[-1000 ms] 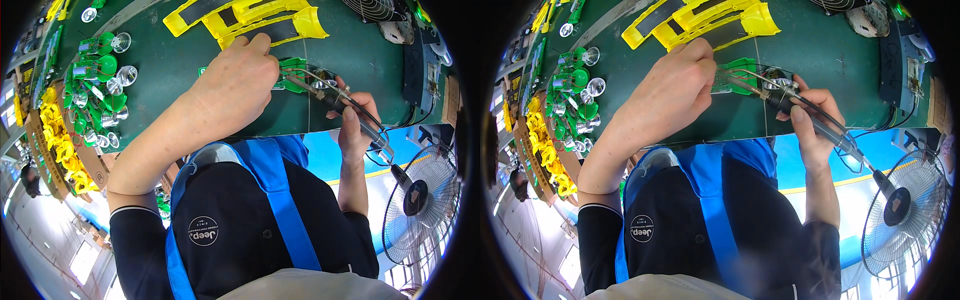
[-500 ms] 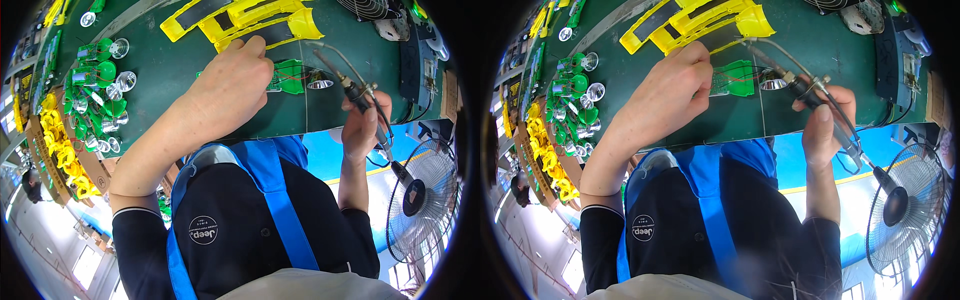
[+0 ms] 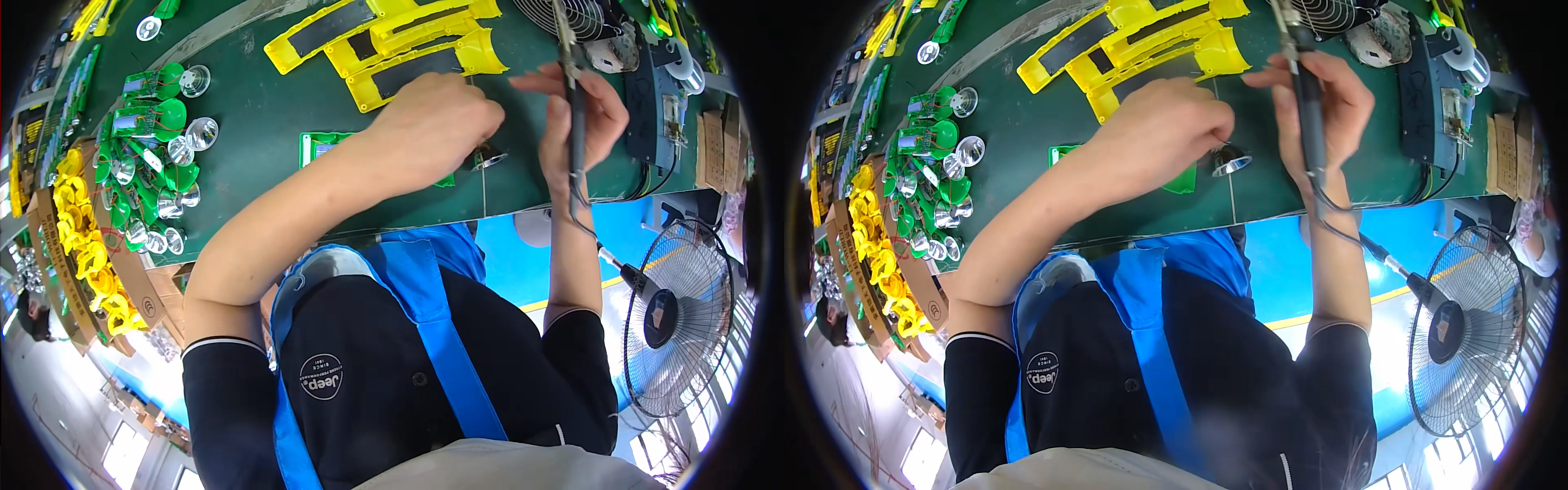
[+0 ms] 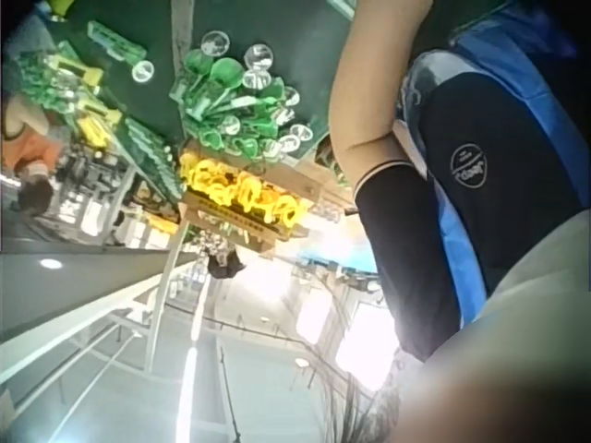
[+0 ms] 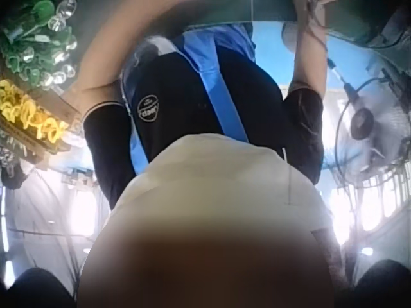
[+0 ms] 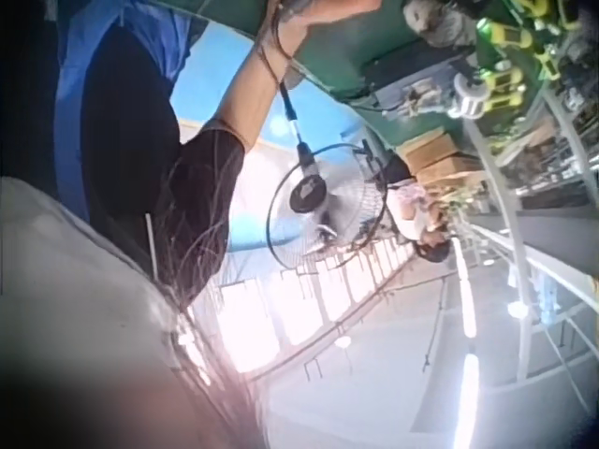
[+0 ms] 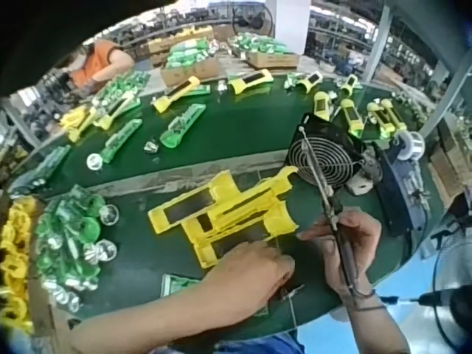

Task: Assembling hand-held flashlights by soldering components and wires onto circuit boards and housing them in plastic casings.

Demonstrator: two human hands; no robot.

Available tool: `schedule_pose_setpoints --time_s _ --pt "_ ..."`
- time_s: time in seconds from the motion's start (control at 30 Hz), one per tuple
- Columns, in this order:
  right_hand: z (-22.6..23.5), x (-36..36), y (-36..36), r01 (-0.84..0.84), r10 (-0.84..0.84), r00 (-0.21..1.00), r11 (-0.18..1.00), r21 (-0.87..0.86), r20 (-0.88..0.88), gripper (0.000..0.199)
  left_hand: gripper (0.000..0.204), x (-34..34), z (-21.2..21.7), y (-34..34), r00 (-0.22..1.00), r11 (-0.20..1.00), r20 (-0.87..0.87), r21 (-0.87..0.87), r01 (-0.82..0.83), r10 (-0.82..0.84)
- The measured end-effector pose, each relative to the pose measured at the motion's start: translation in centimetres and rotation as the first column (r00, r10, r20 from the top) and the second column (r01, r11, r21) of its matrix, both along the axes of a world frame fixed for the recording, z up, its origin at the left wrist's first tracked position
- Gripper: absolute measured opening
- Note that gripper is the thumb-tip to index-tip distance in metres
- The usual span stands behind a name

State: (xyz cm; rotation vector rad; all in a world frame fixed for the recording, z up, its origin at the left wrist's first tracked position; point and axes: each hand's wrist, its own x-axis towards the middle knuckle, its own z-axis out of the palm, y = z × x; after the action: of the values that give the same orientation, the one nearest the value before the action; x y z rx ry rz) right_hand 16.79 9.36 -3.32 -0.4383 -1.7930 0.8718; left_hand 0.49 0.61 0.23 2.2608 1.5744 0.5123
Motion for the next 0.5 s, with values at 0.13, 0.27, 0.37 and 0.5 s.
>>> schedule_pose_setpoints --time_s 0.13,0.27,0.37,0.5 --pt "-1.1 -2.3 1.8 -0.061 0.033 0.987 0.982 0.179 0.158 0.036 0.005 -3.2 1.1 -2.3 0.722 0.935 0.61 -0.322 -0.151 0.327" --pt "-0.5 -3.8 1.0 -0.115 0.007 0.945 0.943 0.313 0.327 0.04 0.007 -5.7 -0.8 -4.3 0.426 0.877 0.768 -0.395 -0.273 0.478" --pt "-0.4 -1.1 -0.8 -0.123 0.035 0.939 0.964 0.236 0.343 0.037 0.009 -6.3 -0.9 -5.0 0.427 0.828 0.709 -0.483 -0.287 0.561" --pt "-0.1 1.3 -2.3 -0.215 0.163 0.914 0.971 0.101 0.372 0.035 0.008 -7.0 -0.2 -4.7 0.65 0.78 0.504 -0.58 -0.233 0.569"
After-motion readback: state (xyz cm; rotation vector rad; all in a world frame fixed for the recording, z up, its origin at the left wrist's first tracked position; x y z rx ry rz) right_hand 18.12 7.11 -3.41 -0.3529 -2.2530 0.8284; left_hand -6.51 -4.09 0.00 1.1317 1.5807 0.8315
